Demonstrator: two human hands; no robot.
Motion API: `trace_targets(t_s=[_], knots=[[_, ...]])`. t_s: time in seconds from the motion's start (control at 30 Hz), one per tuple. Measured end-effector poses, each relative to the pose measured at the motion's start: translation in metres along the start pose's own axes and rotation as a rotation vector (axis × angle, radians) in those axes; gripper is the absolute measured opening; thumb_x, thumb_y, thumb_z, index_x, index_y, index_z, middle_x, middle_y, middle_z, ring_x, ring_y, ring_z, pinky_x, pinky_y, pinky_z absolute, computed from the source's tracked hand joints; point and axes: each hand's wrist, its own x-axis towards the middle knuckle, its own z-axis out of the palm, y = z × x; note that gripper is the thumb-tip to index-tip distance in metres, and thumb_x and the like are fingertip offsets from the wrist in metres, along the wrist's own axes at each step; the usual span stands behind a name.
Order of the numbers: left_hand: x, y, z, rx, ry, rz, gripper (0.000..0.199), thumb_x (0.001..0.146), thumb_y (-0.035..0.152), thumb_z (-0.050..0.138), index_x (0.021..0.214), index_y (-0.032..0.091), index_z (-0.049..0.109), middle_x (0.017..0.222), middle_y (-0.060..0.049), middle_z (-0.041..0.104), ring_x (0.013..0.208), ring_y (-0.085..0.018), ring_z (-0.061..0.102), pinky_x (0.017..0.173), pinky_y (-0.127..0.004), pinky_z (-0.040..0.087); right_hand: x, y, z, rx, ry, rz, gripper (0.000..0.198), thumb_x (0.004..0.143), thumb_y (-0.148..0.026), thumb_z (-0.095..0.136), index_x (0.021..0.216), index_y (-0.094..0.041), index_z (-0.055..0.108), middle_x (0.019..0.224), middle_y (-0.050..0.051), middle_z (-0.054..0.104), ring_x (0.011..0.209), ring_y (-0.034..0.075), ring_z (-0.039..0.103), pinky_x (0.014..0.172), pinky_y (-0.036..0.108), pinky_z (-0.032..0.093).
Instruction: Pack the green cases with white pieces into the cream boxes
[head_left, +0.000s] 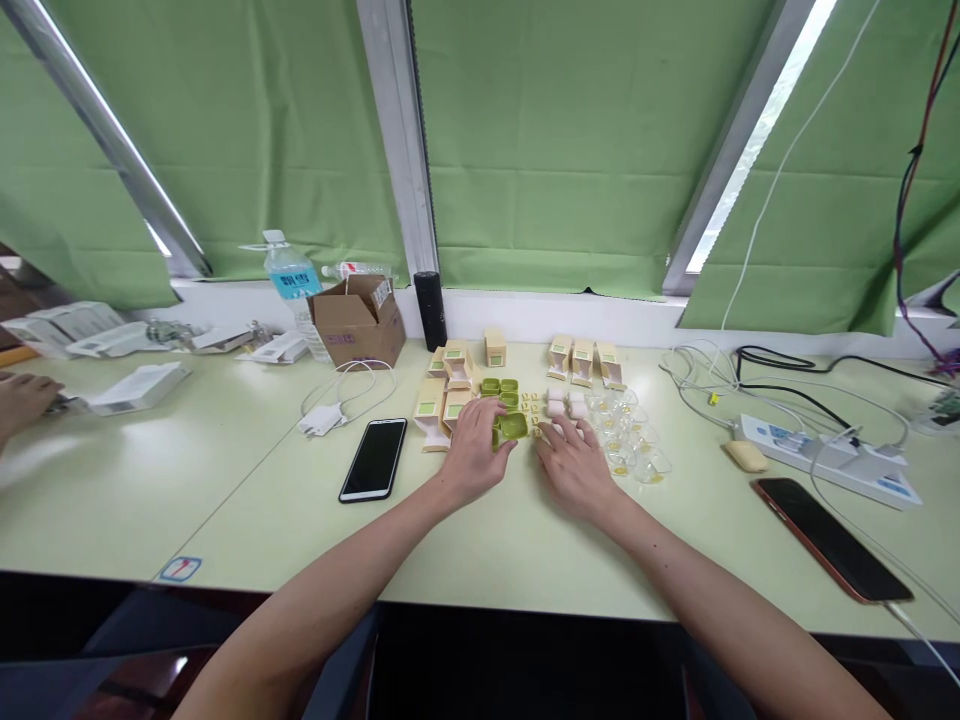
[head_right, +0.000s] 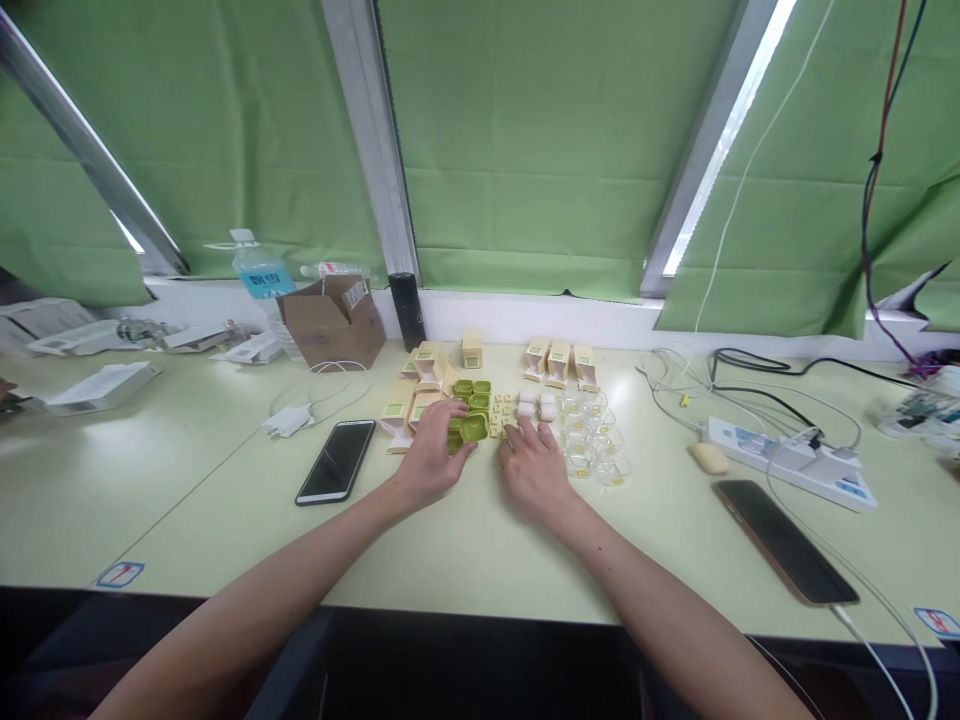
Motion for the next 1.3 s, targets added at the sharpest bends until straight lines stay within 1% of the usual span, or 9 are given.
trace_targets(t_s=[0.1,0.27,0.4,0.5,0.6,0.8,0.9,1.1,1.3], knots=[[0.000,-0.004,0.001,-0.026,0.044,-0.012,0.037,0.085,0.018,0.067,0.119,0.020,0.053,0.126,-0.013,0.063,0.124,-0.031,0.057,0.107,-0.051,0.045,0.002,-0.004,0.002,0.006,-0.007,0.001,0.025,0.101,-0.023,0.049,0.100,-0.016,0.073,0.128,0.014,0.068,0.127,0.033,0.050,0.105,0.047,0.032],[0.000,-0.007,0.002,-0.057,0.097,-0.008,0.038,0.085,0.017,0.070,0.119,0.020,0.056,0.122,-0.011,0.067,0.120,-0.030,0.061,0.106,-0.050,0.047,0.005,-0.009,0.004,0.005,-0.010,0.016,0.021,0.100,-0.023,0.053,0.098,-0.014,0.072,0.103,0.012,0.073,0.112,0.031,0.057,0.104,0.048,0.035],[0.000,-0.006,0.003,-0.084,0.110,-0.056,0.038,0.083,0.016,0.071,0.120,0.020,0.059,0.121,-0.011,0.069,0.120,-0.030,0.062,0.106,-0.050,0.048,0.005,-0.011,0.003,-0.014,0.013,0.007,0.020,0.100,-0.021,0.052,0.097,-0.014,0.071,0.102,0.013,0.073,0.112,0.031,0.057,0.103,0.048,0.036],[0.001,-0.005,0.002,-0.110,0.096,-0.136,0.039,0.082,0.018,0.073,0.119,0.021,0.062,0.120,-0.010,0.071,0.119,-0.030,0.063,0.106,-0.050,0.048,0.002,-0.010,0.000,-0.002,0.043,-0.001,0.019,0.097,-0.012,0.052,0.095,-0.014,0.071,0.103,0.013,0.073,0.112,0.031,0.057,0.102,0.047,0.035],[0.003,-0.004,0.001,-0.168,0.070,-0.209,0.038,0.082,0.020,0.073,0.120,0.022,0.065,0.122,-0.009,0.071,0.120,-0.029,0.064,0.109,-0.050,0.047,0.000,-0.007,-0.004,0.066,0.127,-0.011,0.018,0.092,-0.007,0.055,0.097,-0.015,0.070,0.106,0.012,0.073,0.109,0.029,0.060,0.096,0.045,0.037],[0.008,-0.003,-0.003,-0.388,0.051,-0.326,0.038,0.082,0.026,0.073,0.119,0.022,0.068,0.124,-0.008,0.071,0.119,-0.026,0.065,0.106,-0.042,0.050,0.000,0.000,0.001,0.303,0.480,-0.070,0.021,0.093,-0.005,0.053,0.105,-0.016,0.068,0.104,0.009,0.076,0.088,0.022,0.067,0.084,0.039,0.045],[0.009,-0.003,-0.004,-0.470,0.035,-0.367,0.040,0.080,0.025,0.072,0.119,0.021,0.068,0.123,-0.008,0.071,0.118,-0.024,0.065,0.104,-0.040,0.051,0.000,0.002,0.004,0.411,0.592,-0.072,0.020,0.094,-0.006,0.054,0.103,-0.018,0.066,0.101,0.008,0.076,0.086,0.022,0.068,0.079,0.037,0.050],[0.007,-0.006,-0.002,-0.496,0.027,-0.389,0.042,0.078,0.025,0.075,0.119,0.022,0.068,0.124,-0.008,0.072,0.116,-0.024,0.065,0.101,-0.037,0.051,-0.002,0.001,0.003,0.590,0.647,-0.010,0.018,0.095,-0.007,0.052,0.094,-0.022,0.062,0.086,0.005,0.072,0.079,0.020,0.067,0.072,0.034,0.053],[0.007,-0.010,-0.001,-0.657,-0.019,-0.308,0.044,0.084,0.035,0.074,0.125,0.020,0.069,0.129,-0.012,0.069,0.120,-0.027,0.062,0.102,-0.040,0.048,-0.002,-0.004,-0.009,0.756,0.681,0.047,0.027,0.098,-0.007,0.044,0.106,-0.022,0.066,0.099,0.008,0.067,0.087,0.019,0.067,0.070,0.032,0.056]])
